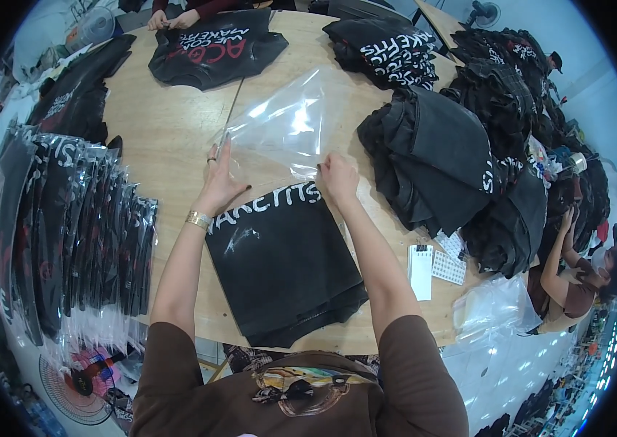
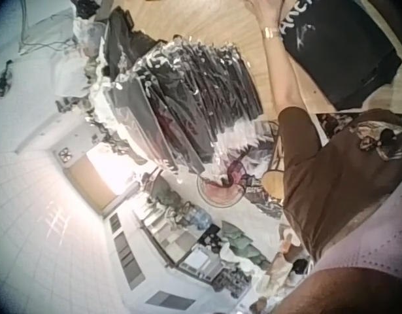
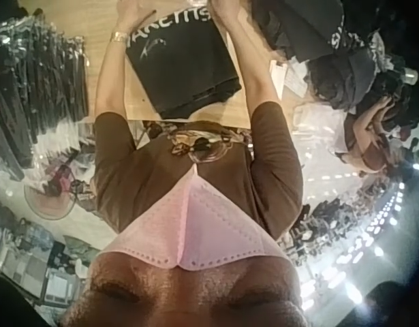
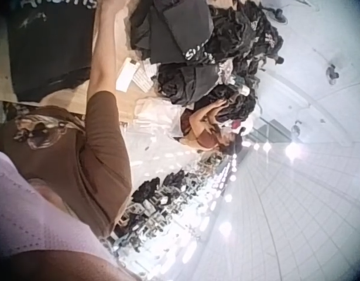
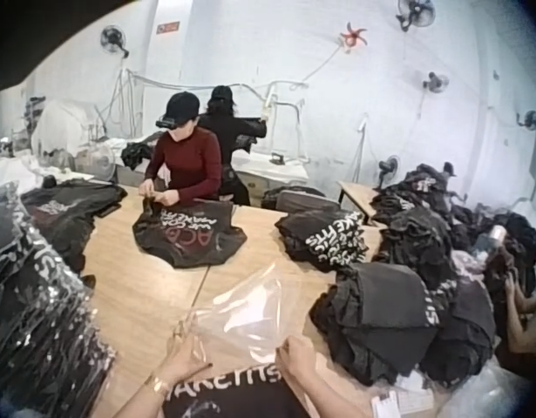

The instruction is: Placing folded black t-shirts into clear plastic shipping bags.

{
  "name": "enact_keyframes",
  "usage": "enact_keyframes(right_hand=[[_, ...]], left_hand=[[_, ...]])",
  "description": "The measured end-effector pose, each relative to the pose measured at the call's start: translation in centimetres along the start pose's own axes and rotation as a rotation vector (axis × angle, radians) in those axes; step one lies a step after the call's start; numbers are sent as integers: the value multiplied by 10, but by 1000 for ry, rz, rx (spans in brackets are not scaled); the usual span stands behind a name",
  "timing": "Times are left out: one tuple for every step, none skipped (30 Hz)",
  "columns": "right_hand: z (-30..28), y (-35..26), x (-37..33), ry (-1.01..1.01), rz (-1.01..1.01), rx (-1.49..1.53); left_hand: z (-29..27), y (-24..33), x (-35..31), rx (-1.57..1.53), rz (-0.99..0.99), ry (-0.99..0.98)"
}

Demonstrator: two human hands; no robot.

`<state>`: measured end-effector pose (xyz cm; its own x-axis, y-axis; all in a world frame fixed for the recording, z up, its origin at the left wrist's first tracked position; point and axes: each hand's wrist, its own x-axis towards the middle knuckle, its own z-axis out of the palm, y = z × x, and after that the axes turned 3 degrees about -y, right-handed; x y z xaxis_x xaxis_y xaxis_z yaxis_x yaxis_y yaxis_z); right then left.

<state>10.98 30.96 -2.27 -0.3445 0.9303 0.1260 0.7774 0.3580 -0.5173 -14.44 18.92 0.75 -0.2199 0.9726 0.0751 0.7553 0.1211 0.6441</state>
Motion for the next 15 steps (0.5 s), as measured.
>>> enact_keyframes(right_hand=[[2, -5, -5, 114, -135, -163], [3, -8, -10, 111, -139, -159], [2, -8, -16, 144, -103, -129], [1, -8, -22, 176, -67, -99], [-1, -7, -27, 175, -66, -100], [-6, -8, -34, 152, -52, -6], [-10, -7, -39, 130, -37, 90], [-9, -1, -43, 130, -33, 87], [-11, 3, -47, 83, -51, 229], [-13, 6, -50, 36, -70, 371], [-17, 10, -53, 40, -68, 370], [-26, 0, -56, -143, 106, 496], [-32, -4, -59, -325, 286, 617], [-31, -5, -62, -327, 289, 621], [-33, -5, -65, -308, 288, 647]], left_hand=[[1, -5, 1, 31, 62, 102], [3, -11, 2, 35, 57, 105], [4, -10, 3, 6, 138, 130], [5, -10, 4, -23, 220, 156], [5, -10, 4, -24, 219, 155], [2, -5, 2, -54, 205, 113], [0, -1, 2, -83, 192, 70], [1, -2, 2, -86, 193, 67], [0, -4, 2, -64, 227, 69], [-1, -6, 2, -42, 261, 71], [-2, -7, 1, -42, 265, 69], [-5, -10, -4, -37, 258, 31], [-6, -11, -7, -34, 254, -11], [-7, -11, -11, -30, 253, -14], [-8, -10, -13, -84, 250, -27]])
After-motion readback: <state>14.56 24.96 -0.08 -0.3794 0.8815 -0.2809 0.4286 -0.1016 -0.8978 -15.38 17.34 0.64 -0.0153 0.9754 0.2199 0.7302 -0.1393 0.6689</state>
